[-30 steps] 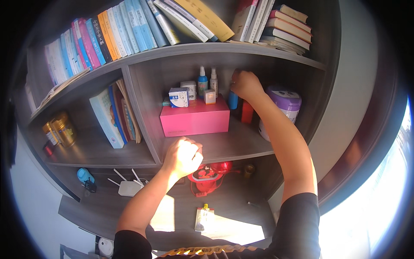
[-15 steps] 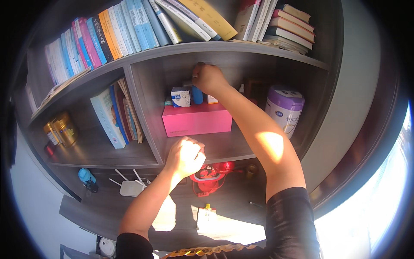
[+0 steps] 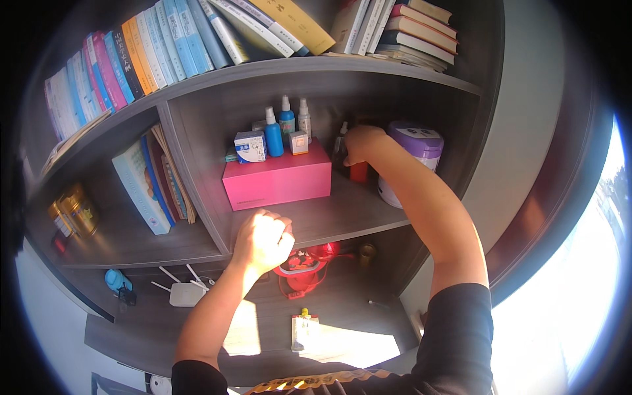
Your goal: The person takes a medicine bottle from a shower shelf, walks to a storage cabinet to retrieve another item from a drawer, and then organizes several small containers and a large canister on an office bookshelf.
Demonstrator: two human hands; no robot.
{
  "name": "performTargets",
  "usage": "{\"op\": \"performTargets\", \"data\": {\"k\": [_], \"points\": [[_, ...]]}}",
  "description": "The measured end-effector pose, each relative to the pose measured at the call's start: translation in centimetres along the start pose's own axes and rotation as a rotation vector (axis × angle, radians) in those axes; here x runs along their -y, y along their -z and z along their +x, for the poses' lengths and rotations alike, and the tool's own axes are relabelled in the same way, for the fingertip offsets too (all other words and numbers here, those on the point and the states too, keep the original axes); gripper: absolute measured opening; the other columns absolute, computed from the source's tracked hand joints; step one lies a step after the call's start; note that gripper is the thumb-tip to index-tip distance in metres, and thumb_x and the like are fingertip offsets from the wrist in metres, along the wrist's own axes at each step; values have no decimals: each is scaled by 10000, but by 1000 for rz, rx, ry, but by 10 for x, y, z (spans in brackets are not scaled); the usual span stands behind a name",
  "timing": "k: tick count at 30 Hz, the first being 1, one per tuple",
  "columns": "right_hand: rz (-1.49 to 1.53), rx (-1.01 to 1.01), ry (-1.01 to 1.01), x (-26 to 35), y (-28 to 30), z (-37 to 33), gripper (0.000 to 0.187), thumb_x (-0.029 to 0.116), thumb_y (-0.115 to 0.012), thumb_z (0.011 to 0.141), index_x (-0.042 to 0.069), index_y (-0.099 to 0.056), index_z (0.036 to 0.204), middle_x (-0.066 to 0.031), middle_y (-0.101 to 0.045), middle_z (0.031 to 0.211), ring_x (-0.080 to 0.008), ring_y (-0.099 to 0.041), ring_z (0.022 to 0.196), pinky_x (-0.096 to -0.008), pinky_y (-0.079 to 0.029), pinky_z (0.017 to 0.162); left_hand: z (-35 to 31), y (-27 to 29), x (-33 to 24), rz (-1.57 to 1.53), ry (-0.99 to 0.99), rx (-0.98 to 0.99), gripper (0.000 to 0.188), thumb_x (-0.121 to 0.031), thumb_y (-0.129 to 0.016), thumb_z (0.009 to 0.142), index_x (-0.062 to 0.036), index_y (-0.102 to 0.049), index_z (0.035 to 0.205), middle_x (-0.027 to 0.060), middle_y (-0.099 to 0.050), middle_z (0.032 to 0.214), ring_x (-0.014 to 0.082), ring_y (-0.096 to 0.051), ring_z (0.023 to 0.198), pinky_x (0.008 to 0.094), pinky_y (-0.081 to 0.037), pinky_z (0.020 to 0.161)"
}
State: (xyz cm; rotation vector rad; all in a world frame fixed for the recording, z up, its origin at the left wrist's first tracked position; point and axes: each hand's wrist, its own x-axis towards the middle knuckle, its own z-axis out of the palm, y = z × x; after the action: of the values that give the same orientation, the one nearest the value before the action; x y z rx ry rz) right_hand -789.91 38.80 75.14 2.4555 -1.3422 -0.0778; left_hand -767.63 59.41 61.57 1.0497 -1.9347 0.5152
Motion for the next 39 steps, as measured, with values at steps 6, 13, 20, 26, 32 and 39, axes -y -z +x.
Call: {"op": "performTargets", "data": {"k": [6, 13, 20, 26, 32, 39], "points": [[-10, 77, -78, -2, -16, 10, 429, 241, -839, 691, 20, -732, 1043, -199, -722, 1057, -365, -694, 1010, -438, -568, 851, 1, -3, -3, -49, 12, -29, 115, -91, -640, 748, -7, -707, 788, 142, -700, 794, 310, -644, 777, 415, -549, 719], [56, -185, 34, -13, 44, -15, 489, 234, -808, 710, 5, -683, 1124, -214, -703, 1098, -371, -661, 1066, -427, -533, 906, 1, -2, -1, -37, -9, -25, 111, -105, -649, 751, -11, -700, 778, 148, -694, 783, 317, -649, 760, 420, -550, 710], [429, -329, 164, 39, 113, -52, 527, 243, -753, 774, 9, -648, 1234, -206, -708, 1091, -364, -665, 1015, -399, -519, 892, 3, 0, -5, -23, -4, -33, 108, -116, -653, 745, -19, -695, 766, 145, -688, 774, 312, -648, 758, 418, -550, 716], [488, -427, 361, 115, 115, -24, 435, 218, -756, 774, 7, -678, 1146, -216, -707, 1038, -373, -668, 992, -417, -521, 882, 0, -2, -1, -10, 18, -27, 88, -95, -668, 724, -23, -691, 769, 142, -687, 782, 306, -642, 757, 412, -550, 703], [430, -446, 520, 162, 102, 20, 372, 212, -722, 804, 9, -687, 1114, -244, -693, 1026, -421, -647, 999, -467, -514, 893, 1, -1, -3, 25, 10, -7, 96, -51, -695, 710, -21, -697, 801, 131, -674, 775, 303, -640, 758, 402, -554, 686], [478, -583, 472, 146, 86, 17, 375, 175, -709, 845, 26, -671, 1187, -230, -674, 1079, -386, -668, 968, -452, -528, 877, -3, -10, 3, 6, -54, -128, 109, -49, -702, 706, -24, -701, 812, 113, -664, 785, 296, -626, 753, 410, -551, 696]]}}
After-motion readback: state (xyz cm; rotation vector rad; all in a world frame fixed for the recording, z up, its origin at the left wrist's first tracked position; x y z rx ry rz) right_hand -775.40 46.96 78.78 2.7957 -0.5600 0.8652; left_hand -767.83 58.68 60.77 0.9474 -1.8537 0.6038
